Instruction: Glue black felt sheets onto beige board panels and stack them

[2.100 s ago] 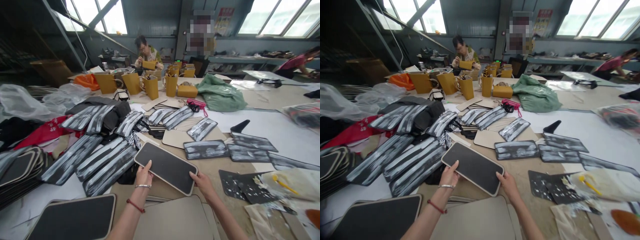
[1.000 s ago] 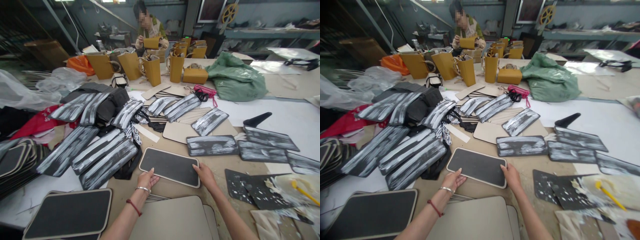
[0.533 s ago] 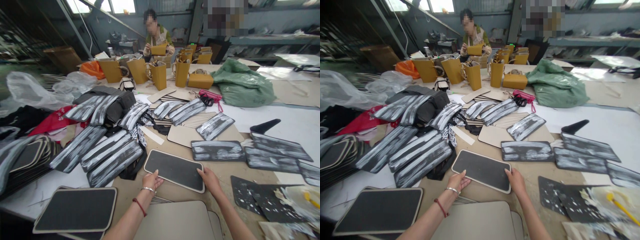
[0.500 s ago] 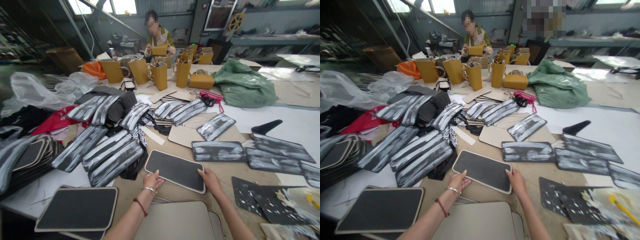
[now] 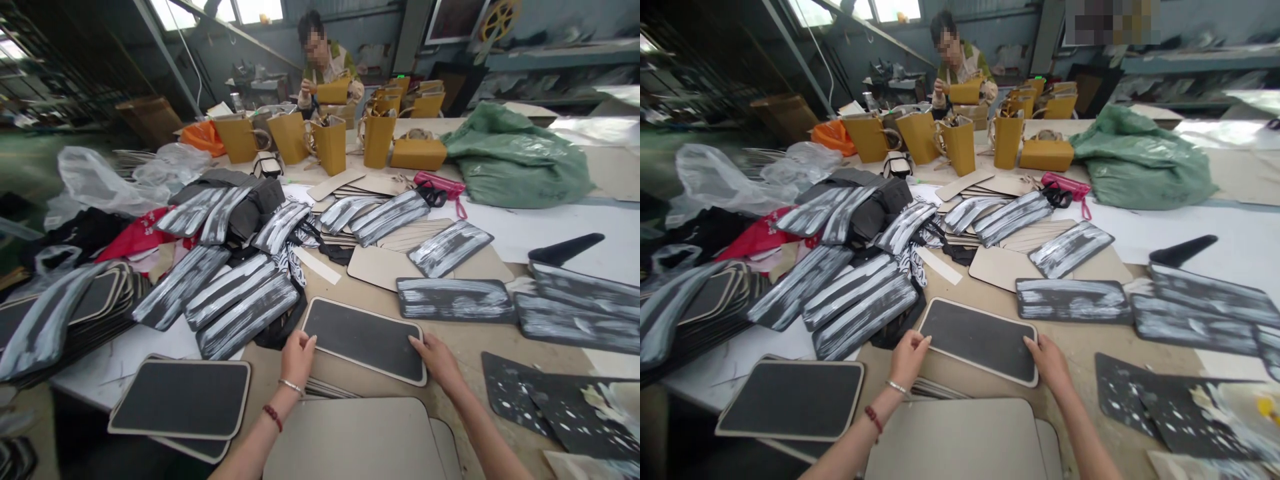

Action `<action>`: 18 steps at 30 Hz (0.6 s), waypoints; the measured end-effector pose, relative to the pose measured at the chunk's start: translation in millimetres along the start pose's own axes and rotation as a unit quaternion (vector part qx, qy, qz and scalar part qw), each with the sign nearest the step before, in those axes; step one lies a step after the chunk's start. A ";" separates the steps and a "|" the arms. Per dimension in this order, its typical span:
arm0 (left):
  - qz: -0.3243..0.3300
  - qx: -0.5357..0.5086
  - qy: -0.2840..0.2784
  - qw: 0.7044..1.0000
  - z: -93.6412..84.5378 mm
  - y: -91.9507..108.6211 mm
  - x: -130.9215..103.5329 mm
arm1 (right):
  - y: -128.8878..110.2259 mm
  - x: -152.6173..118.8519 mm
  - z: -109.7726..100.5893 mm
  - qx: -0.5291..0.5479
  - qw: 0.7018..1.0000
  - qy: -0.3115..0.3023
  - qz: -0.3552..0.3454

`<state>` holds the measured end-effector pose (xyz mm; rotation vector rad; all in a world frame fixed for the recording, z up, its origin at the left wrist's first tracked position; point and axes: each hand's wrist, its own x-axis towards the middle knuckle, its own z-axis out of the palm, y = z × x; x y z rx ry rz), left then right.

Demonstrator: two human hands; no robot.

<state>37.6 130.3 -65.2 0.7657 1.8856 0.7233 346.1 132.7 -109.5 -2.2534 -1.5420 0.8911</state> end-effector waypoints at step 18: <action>0.125 0.251 0.106 0.954 11.3 21.5 41.4 | 0.5 -1.6 5.3 -0.004 1.000 0.009 0.022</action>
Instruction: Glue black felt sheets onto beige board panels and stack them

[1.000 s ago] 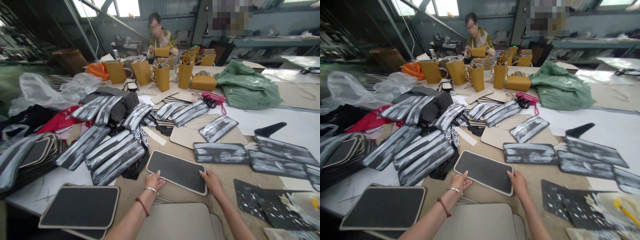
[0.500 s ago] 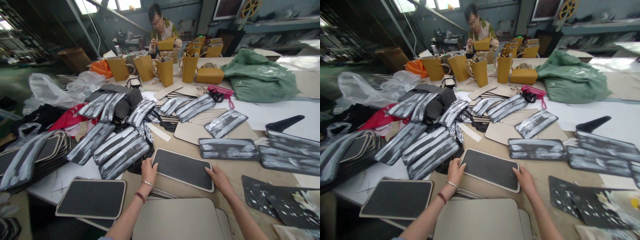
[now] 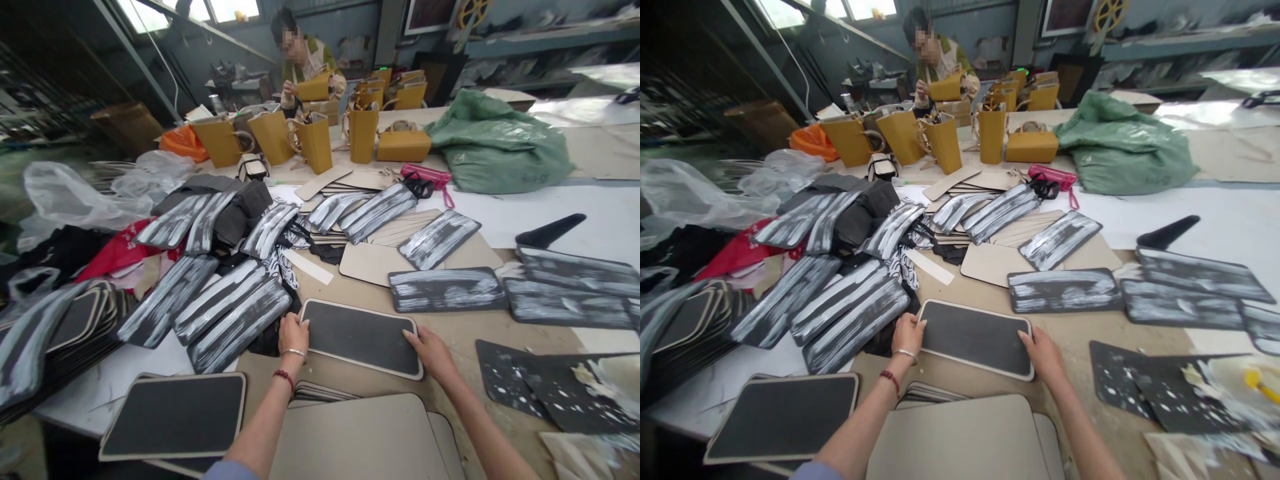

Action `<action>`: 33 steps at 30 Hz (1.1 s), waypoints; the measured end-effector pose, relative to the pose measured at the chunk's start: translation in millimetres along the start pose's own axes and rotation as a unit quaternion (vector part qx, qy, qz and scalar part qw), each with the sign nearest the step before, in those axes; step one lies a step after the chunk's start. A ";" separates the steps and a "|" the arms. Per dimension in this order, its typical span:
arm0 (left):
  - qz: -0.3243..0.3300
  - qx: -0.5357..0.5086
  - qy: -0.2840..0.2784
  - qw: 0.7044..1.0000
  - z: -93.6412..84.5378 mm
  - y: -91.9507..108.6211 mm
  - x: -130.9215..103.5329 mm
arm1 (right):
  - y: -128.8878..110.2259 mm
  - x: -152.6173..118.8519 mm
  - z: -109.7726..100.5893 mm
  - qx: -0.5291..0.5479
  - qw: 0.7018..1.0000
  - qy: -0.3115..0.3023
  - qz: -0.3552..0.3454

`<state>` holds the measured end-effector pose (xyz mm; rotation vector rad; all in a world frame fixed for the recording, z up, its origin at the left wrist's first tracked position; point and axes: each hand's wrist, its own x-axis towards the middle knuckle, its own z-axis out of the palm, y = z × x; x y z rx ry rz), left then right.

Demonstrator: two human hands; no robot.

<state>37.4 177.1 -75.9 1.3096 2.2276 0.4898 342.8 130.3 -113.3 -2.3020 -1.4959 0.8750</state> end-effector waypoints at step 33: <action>0.041 0.170 -0.019 0.984 5.3 21.8 7.6 | -3.8 -3.8 -0.7 -0.106 0.994 -0.017 0.003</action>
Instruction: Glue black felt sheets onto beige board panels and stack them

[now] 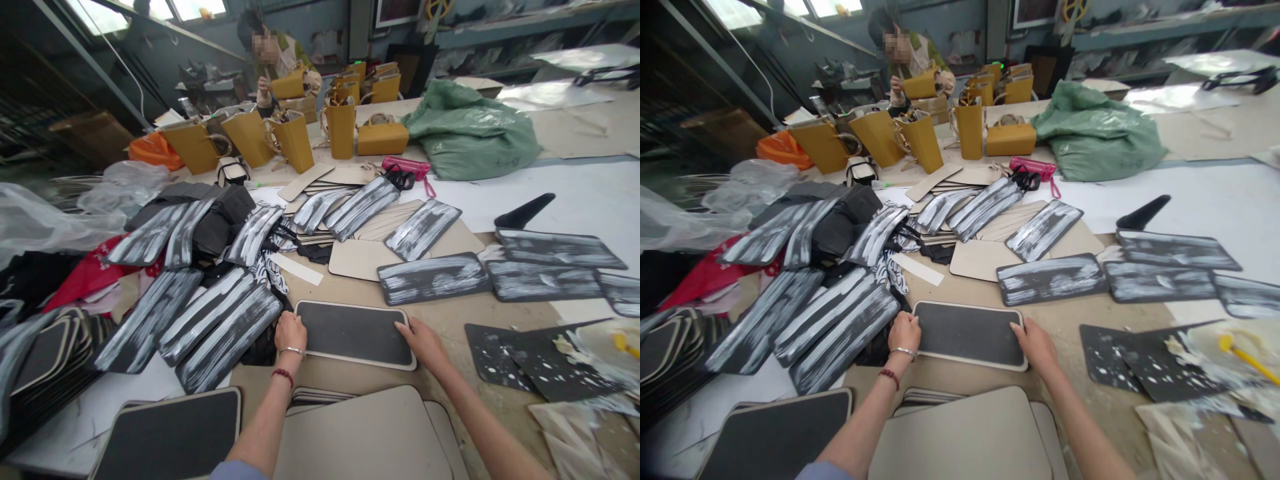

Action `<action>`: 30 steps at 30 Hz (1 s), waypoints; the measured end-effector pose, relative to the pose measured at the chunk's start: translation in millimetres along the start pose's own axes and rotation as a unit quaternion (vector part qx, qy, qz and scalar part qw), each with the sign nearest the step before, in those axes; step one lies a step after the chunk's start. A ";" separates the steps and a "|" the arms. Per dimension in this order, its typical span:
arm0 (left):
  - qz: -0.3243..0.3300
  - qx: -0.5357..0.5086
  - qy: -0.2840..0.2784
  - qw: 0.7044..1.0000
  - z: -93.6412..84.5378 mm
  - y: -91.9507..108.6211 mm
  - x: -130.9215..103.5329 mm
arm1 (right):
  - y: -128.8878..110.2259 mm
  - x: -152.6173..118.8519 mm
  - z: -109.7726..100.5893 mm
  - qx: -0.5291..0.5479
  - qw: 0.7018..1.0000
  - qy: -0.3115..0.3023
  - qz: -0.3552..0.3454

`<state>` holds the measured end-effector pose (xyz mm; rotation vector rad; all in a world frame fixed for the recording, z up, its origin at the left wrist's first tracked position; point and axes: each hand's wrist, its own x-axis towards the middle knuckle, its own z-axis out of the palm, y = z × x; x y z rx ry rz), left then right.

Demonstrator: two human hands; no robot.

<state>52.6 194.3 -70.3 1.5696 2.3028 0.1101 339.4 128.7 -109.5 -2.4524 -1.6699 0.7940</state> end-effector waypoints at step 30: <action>0.406 0.112 0.091 0.903 43.0 -18.2 -6.9 | -65.9 -27.8 -10.7 -0.071 0.977 0.148 -0.136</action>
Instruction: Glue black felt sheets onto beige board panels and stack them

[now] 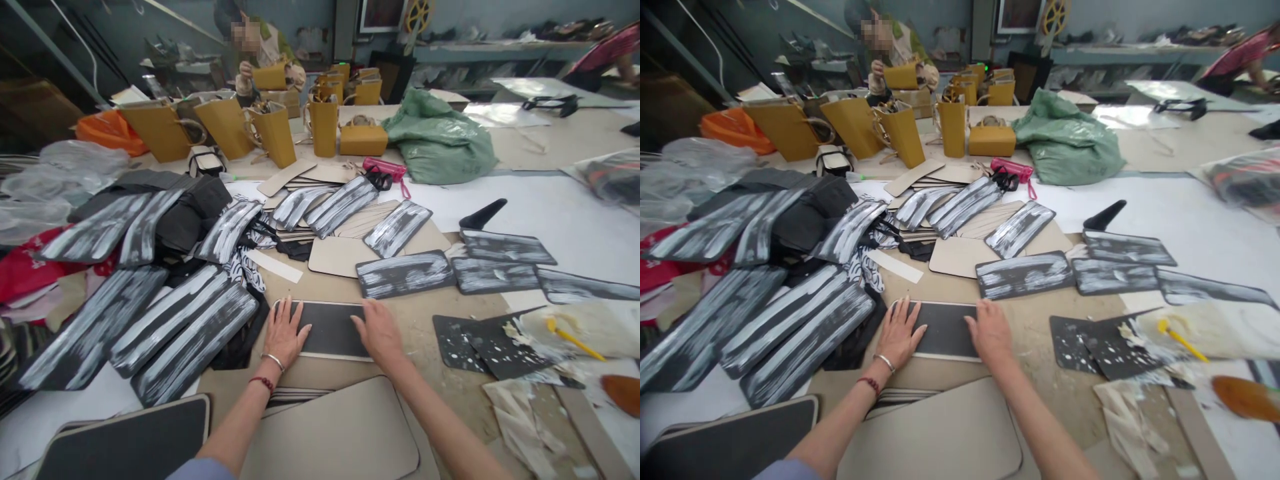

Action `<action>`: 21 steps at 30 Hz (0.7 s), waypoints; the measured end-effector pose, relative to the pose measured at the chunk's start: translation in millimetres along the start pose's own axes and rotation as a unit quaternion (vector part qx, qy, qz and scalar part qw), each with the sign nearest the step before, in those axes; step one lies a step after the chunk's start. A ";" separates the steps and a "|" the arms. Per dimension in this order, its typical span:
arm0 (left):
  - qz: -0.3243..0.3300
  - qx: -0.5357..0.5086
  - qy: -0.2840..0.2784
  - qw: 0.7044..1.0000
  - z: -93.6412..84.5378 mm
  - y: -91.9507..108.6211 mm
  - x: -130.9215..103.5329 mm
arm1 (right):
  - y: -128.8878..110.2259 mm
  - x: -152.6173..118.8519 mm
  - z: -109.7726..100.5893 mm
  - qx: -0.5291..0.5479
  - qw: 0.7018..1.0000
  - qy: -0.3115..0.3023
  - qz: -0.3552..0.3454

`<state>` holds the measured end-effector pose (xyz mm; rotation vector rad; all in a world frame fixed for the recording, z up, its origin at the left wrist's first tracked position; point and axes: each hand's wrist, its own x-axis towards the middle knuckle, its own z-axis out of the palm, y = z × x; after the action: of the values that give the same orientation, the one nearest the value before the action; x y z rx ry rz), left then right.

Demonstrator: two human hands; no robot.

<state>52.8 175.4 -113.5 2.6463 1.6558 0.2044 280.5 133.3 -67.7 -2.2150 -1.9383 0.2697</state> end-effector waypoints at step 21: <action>-0.013 -0.016 -0.022 1.000 4.3 0.4 2.3 | 35.2 -0.4 23.9 0.024 0.954 -0.090 -0.284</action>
<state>54.6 177.5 -117.4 2.5862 1.6574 0.1679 308.0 128.8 -99.9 -1.5486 -2.5262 0.4291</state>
